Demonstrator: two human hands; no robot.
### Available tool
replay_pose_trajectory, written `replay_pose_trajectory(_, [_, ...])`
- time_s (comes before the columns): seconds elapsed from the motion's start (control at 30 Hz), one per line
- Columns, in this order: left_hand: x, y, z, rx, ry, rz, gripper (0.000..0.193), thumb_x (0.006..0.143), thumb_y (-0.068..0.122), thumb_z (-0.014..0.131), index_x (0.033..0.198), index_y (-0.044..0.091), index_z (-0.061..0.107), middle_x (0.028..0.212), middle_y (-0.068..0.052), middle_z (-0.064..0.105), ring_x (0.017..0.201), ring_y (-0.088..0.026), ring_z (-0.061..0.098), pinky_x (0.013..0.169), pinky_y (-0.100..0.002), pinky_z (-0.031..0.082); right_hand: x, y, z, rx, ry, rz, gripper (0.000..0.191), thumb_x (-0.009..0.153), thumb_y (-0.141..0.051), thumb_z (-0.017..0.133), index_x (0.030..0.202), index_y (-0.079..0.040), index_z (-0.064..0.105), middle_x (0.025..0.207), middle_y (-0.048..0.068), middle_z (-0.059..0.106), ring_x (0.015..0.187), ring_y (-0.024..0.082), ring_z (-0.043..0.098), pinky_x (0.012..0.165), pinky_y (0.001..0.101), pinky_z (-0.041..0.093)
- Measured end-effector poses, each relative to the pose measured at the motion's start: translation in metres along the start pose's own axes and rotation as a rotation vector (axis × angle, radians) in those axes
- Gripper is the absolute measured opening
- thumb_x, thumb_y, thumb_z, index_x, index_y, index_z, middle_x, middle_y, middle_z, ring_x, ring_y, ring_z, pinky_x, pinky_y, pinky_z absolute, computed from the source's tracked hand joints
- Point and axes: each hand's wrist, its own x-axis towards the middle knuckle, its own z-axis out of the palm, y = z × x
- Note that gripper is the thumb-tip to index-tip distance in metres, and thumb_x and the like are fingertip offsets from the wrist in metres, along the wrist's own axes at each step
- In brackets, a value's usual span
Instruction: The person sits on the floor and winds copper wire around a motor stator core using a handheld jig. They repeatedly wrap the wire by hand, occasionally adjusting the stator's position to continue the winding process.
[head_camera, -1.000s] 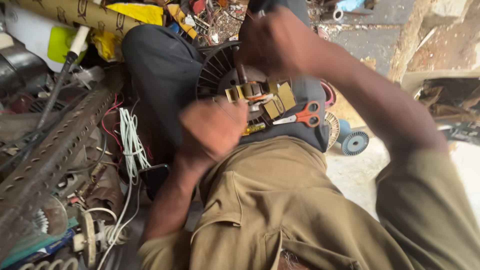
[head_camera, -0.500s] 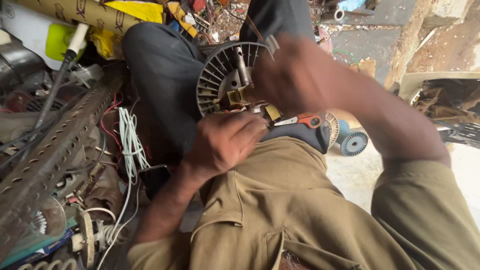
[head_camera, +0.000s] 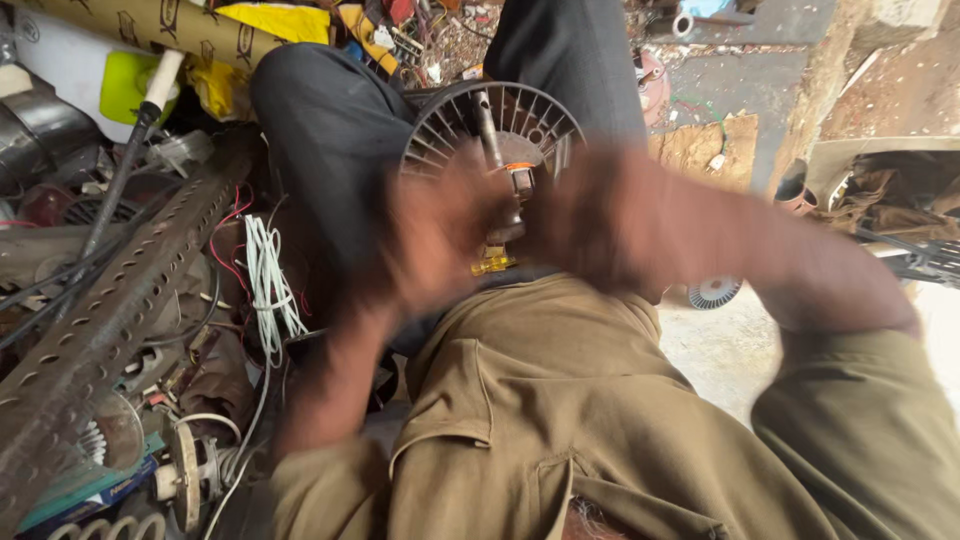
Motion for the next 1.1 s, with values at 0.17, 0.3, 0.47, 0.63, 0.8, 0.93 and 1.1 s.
replay_pose_trajectory(0.17, [-0.038, -0.016, 0.032, -0.155, 0.343, -0.036, 0.008, 0.089, 0.006, 0.078, 0.090, 0.004, 0.070, 0.090, -0.005, 0.067, 0.077, -0.023, 0.066, 0.071, -0.029, 0.053, 0.006, 0.072, -0.004, -0.136, 0.063, 0.433, 0.010, 0.092, -0.016, 0.079, 0.097, -0.009, 0.078, 0.090, 0.012, 0.074, 0.071, 0.028, 0.068, 0.064, 0.0400, 0.053])
replay_pose_trajectory(0.3, [0.055, -0.053, 0.018, 0.054, 0.003, 0.036, 0.033, 0.085, 0.025, 0.094, 0.080, 0.005, 0.068, 0.079, -0.010, 0.064, 0.070, -0.023, 0.063, 0.063, -0.037, 0.049, -0.016, 0.045, -0.020, -0.315, -0.055, 0.605, 0.020, 0.088, -0.021, 0.080, 0.102, -0.007, 0.078, 0.086, 0.016, 0.072, 0.069, 0.033, 0.067, 0.061, 0.0418, 0.052])
replay_pose_trajectory(0.47, [0.052, -0.051, -0.008, -0.203, -0.094, -0.098, 0.022, 0.097, 0.021, 0.082, 0.088, 0.005, 0.070, 0.076, -0.005, 0.064, 0.067, -0.018, 0.062, 0.066, -0.034, 0.050, 0.002, -0.017, -0.001, -0.206, -0.517, 0.166, 0.010, 0.076, -0.012, 0.070, 0.081, -0.004, 0.072, 0.076, 0.013, 0.067, 0.072, 0.030, 0.070, 0.062, 0.0415, 0.056])
replay_pose_trajectory(0.63, [-0.053, -0.013, 0.020, 0.455, -0.025, 0.070, 0.024, 0.095, 0.016, 0.079, 0.076, 0.010, 0.064, 0.067, -0.004, 0.056, 0.058, -0.021, 0.055, 0.054, -0.039, 0.041, 0.011, 0.046, -0.009, -0.110, -0.151, 0.140, 0.015, 0.086, -0.020, 0.079, 0.088, -0.005, 0.079, 0.076, 0.013, 0.067, 0.068, 0.031, 0.063, 0.059, 0.0435, 0.048])
replay_pose_trajectory(0.8, [0.020, -0.035, 0.021, -0.389, 0.286, 0.032, 0.024, 0.098, 0.018, 0.076, 0.087, 0.002, 0.061, 0.083, -0.007, 0.059, 0.069, -0.021, 0.055, 0.065, -0.030, 0.044, -0.017, 0.079, -0.015, -0.383, 0.077, 0.519, 0.008, 0.084, -0.017, 0.081, 0.091, -0.013, 0.082, 0.086, 0.008, 0.074, 0.066, 0.027, 0.065, 0.056, 0.0407, 0.049])
replay_pose_trajectory(0.93, [0.090, -0.045, -0.008, -0.037, -0.483, -0.084, 0.022, 0.080, 0.023, 0.088, 0.082, 0.006, 0.074, 0.076, -0.008, 0.069, 0.068, -0.022, 0.067, 0.066, -0.032, 0.050, -0.020, 0.029, -0.019, -0.052, -0.236, 0.730, 0.023, 0.088, -0.008, 0.064, 0.105, -0.012, 0.079, 0.085, 0.010, 0.072, 0.069, 0.026, 0.068, 0.066, 0.0400, 0.057])
replay_pose_trajectory(1.1, [0.007, -0.005, 0.001, -0.072, -0.058, 0.003, 0.011, 0.093, 0.009, 0.079, 0.101, 0.003, 0.074, 0.095, -0.012, 0.072, 0.085, -0.027, 0.071, 0.078, -0.035, 0.056, 0.005, -0.010, -0.010, 0.363, -0.079, 0.148, 0.028, 0.078, -0.016, 0.066, 0.099, 0.001, 0.070, 0.092, 0.016, 0.068, 0.082, 0.032, 0.069, 0.071, 0.0421, 0.057])
